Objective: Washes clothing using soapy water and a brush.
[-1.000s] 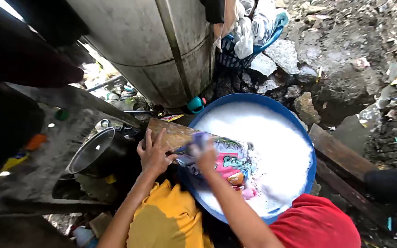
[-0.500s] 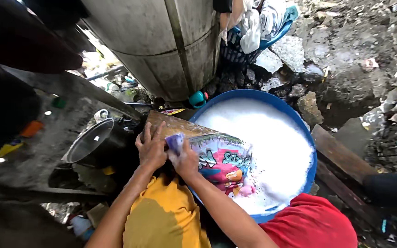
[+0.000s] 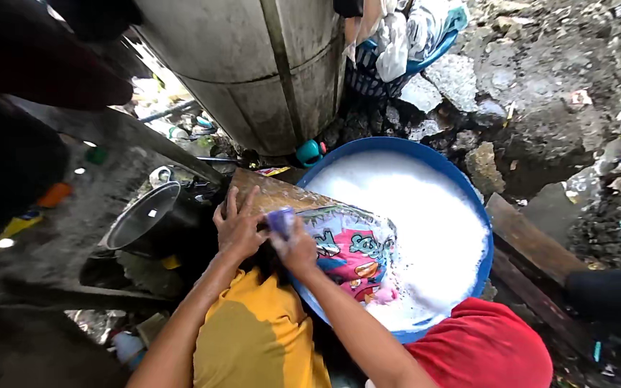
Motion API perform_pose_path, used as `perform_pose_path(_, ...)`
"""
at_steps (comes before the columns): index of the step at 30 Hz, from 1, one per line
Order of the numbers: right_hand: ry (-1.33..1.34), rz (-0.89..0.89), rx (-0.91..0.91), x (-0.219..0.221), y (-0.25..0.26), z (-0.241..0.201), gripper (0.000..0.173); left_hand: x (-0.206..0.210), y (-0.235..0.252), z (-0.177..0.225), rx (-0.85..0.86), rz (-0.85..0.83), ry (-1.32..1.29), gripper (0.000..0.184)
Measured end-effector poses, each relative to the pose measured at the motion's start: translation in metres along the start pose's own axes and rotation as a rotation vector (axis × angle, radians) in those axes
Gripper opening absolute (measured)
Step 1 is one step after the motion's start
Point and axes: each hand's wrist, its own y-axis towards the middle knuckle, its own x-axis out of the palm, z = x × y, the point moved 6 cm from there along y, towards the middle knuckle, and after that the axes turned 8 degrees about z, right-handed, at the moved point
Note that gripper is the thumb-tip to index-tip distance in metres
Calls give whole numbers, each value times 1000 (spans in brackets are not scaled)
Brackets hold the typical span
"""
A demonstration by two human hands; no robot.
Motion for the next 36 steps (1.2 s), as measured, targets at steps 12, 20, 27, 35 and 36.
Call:
perform_pose_path(12, 49, 89, 50, -8, 11, 2, 60, 1, 3, 1, -12, 0, 11, 20)
perform_pose_path(20, -180, 261, 633, -117, 47, 221, 68, 3, 5, 2, 9, 34, 2, 19)
perform_pose_path(27, 14, 85, -103, -4, 22, -9, 52, 0, 2, 3, 4, 23, 8, 18)
perform_pose_path(35, -132, 284, 547, -109, 57, 202, 61, 3, 6, 1, 10, 28, 12, 20)
perform_pose_path(36, -90, 277, 400, -91, 52, 160, 56, 3, 6, 2, 7, 27, 12, 20)
